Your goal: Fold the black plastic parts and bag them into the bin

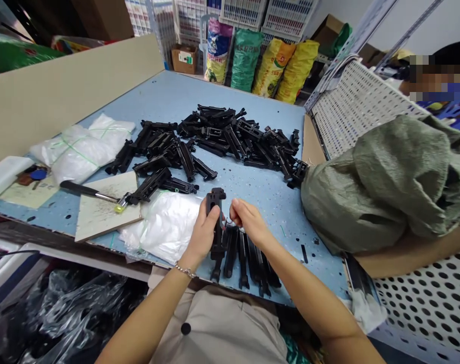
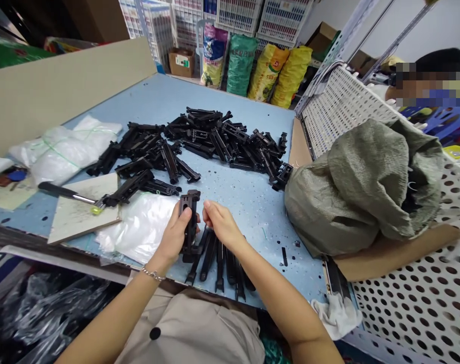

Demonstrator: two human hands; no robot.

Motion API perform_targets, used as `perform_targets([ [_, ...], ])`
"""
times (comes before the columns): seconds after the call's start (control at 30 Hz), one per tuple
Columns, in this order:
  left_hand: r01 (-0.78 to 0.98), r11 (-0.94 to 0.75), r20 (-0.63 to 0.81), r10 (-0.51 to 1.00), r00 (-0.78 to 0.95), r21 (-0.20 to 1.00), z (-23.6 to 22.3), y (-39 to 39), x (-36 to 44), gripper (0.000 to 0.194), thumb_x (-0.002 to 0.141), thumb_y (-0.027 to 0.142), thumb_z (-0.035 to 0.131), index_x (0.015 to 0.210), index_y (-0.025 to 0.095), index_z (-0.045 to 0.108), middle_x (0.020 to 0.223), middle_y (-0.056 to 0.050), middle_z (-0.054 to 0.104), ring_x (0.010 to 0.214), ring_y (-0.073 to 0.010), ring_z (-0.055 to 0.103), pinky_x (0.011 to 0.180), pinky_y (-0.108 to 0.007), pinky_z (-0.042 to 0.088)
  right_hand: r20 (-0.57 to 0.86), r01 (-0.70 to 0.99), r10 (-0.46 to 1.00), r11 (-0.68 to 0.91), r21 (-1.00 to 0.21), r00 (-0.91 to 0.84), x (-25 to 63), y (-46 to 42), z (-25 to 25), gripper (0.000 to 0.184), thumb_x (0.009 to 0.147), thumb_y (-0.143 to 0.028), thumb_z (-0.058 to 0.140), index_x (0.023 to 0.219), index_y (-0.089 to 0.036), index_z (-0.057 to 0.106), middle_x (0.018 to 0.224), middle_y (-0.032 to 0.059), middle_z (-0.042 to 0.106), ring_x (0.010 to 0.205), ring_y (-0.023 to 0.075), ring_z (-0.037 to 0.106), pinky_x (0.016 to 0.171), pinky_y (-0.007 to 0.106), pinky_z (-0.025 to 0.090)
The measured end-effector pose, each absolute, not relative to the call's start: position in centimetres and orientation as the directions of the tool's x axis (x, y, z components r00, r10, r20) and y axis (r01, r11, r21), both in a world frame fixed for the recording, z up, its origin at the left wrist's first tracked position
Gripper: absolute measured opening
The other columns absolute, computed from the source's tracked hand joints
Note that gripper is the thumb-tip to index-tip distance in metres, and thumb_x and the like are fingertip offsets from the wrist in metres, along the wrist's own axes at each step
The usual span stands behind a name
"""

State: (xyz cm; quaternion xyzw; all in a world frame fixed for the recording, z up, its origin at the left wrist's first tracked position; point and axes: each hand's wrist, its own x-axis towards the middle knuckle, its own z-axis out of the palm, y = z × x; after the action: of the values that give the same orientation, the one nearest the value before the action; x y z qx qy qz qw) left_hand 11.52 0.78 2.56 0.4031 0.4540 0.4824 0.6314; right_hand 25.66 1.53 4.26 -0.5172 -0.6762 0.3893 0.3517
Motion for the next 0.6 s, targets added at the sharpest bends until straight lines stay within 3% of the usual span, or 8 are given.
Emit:
perform_targets([
  [0.07,-0.242,0.247,-0.225,0.967,0.115,0.938,2.7,1.2,10.8,0.049,0.084,0.056,0.057,0.119,0.023,0.049,0.076,0.002,0.057,0.057,-0.0111,0.056,0.052,-0.023,0.047,0.192,0.535,0.916,0.366,-0.761,-0.353,25.2,-0.4,3.6,0.051,0.099,-0.053,0.021,0.076,-0.020,0.051,0.071,0.0025,0.054,0.066,0.0157,0.049,0.064,0.028,0.039],
  [0.13,-0.236,0.289,-0.261,0.955,0.141,0.928,2.8,1.4,10.5,0.048,0.084,0.058,0.055,0.116,0.022,0.049,0.076,0.002,0.057,0.055,-0.0108,0.056,0.052,-0.023,0.047,0.318,0.641,0.819,0.572,-0.512,-0.477,24.8,-2.3,2.9,0.047,0.099,-0.051,0.027,0.082,-0.018,0.056,0.079,0.0072,0.058,0.073,0.0188,0.049,0.068,0.032,0.038],
  [0.2,-0.216,0.312,-0.281,0.946,0.163,0.925,2.7,1.3,10.5,0.050,0.085,0.058,0.053,0.120,0.023,0.048,0.080,0.001,0.059,0.057,-0.0116,0.057,0.054,-0.025,0.049,0.379,0.686,0.753,0.653,-0.322,-0.539,24.6,-3.5,2.3,0.046,0.099,-0.049,0.030,0.080,-0.017,0.057,0.076,0.0084,0.058,0.071,0.0199,0.048,0.067,0.032,0.037],
  [0.23,-0.198,0.300,-0.274,0.950,0.147,0.933,2.4,1.3,10.4,0.053,0.085,0.057,0.053,0.125,0.024,0.045,0.086,-0.001,0.061,0.059,-0.0122,0.058,0.057,-0.026,0.050,0.378,0.690,0.739,0.666,-0.284,-0.558,24.5,-3.7,2.1,0.046,0.099,-0.047,0.029,0.078,-0.017,0.056,0.074,0.0078,0.058,0.070,0.0196,0.048,0.065,0.032,0.036],
  [0.33,-0.073,0.183,-0.183,0.983,0.002,0.981,0.7,1.1,9.5,0.064,0.084,0.052,0.058,0.137,0.025,0.033,0.106,-0.005,0.061,0.081,-0.0165,0.063,0.075,-0.031,0.052,0.264,0.668,0.748,0.663,-0.336,-0.609,24.8,-2.4,2.3,0.046,0.100,-0.046,0.027,0.077,-0.019,0.056,0.071,0.0044,0.058,0.067,0.0176,0.049,0.064,0.030,0.036],
  [0.4,0.050,0.152,-0.151,0.988,-0.025,0.987,-1.0,0.8,8.8,0.062,0.085,0.048,0.057,0.137,0.022,0.035,0.108,-0.007,0.061,0.095,-0.0205,0.062,0.087,-0.036,0.049,0.198,0.682,0.797,0.593,-0.427,-0.570,25.0,0.3,2.6,0.045,0.101,-0.043,0.024,0.081,-0.020,0.057,0.076,0.0034,0.060,0.072,0.0169,0.052,0.068,0.029,0.038],
  [0.5,0.203,0.120,-0.132,0.990,0.050,0.972,-3.4,-0.3,8.9,0.047,0.089,0.039,0.051,0.130,0.017,0.048,0.117,-0.012,0.061,0.112,-0.0258,0.058,0.102,-0.046,0.041,0.197,0.785,0.930,0.366,-0.499,-0.309,24.3,6.1,2.2,0.036,0.101,-0.037,0.027,0.098,-0.021,0.059,0.096,0.0064,0.063,0.092,0.0191,0.055,0.082,0.030,0.041],
  [0.6,0.291,-0.007,-0.015,0.997,0.074,0.957,-4.7,-1.6,10.5,0.039,0.089,0.028,0.048,0.125,0.016,0.055,0.135,-0.015,0.052,0.130,-0.0267,0.044,0.114,-0.049,0.027,0.139,0.805,0.988,0.131,-0.579,-0.060,22.6,12.0,1.2,0.032,0.097,-0.031,0.040,0.122,-0.016,0.053,0.128,0.0139,0.054,0.119,0.0240,0.047,0.098,0.035,0.037],
])
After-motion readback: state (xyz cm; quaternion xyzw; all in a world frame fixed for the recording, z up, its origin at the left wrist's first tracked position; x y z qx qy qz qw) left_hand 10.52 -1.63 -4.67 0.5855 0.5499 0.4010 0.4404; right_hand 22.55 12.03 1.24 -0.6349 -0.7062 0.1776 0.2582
